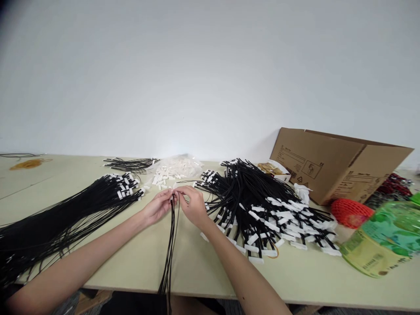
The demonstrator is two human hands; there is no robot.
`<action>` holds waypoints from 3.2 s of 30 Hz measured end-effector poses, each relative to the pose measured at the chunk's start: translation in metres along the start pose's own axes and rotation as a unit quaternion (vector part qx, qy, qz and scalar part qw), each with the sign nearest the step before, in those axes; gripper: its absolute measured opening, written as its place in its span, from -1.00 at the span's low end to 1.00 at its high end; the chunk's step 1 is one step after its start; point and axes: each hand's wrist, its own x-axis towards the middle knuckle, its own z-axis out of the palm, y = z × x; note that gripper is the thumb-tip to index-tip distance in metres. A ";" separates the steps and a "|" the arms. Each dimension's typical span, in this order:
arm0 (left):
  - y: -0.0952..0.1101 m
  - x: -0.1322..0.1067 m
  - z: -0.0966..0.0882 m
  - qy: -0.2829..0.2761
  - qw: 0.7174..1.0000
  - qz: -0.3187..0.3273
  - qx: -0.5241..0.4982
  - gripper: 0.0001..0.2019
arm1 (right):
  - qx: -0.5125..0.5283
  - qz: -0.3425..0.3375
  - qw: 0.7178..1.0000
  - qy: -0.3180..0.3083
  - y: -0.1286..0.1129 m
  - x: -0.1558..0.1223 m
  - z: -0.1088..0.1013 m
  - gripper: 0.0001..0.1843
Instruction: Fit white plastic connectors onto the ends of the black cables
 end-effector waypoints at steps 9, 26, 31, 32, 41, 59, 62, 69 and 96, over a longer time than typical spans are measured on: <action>0.004 0.001 0.004 0.033 0.999 0.006 -0.016 -0.96 | 0.284 0.195 0.933 0.104 -0.002 0.006 -0.002 -0.75; -0.001 0.002 -0.003 0.050 0.998 -0.009 0.027 -0.97 | 0.323 0.242 0.829 0.388 0.022 0.025 -0.056 -0.75; -0.001 0.001 -0.001 0.053 0.998 -0.015 0.041 -0.97 | 0.299 0.237 0.829 0.410 0.025 0.025 -0.058 -0.77; -0.001 0.001 -0.001 0.054 0.998 -0.016 0.043 -0.97 | 0.293 0.233 0.832 0.409 0.025 0.025 -0.057 -0.77; 0.000 -0.002 0.003 0.048 0.997 -0.028 0.061 -0.96 | 0.214 0.204 0.885 0.361 0.022 0.025 -0.049 -0.69; -0.004 -0.001 0.001 0.023 0.995 -0.037 0.090 -0.93 | 0.161 0.233 0.924 0.255 0.021 0.020 -0.037 -0.71; -0.003 -0.002 0.002 0.020 0.994 -0.040 0.095 -0.92 | 0.147 0.230 0.933 0.234 0.022 0.018 -0.034 -0.70; -0.004 -0.003 0.003 0.010 0.993 -0.041 0.109 -0.87 | 0.127 0.226 0.947 0.192 0.028 0.015 -0.029 -0.70; -0.004 -0.006 0.006 -0.013 0.990 -0.043 0.136 -0.83 | 0.093 0.211 0.960 0.161 0.024 0.014 -0.027 -0.74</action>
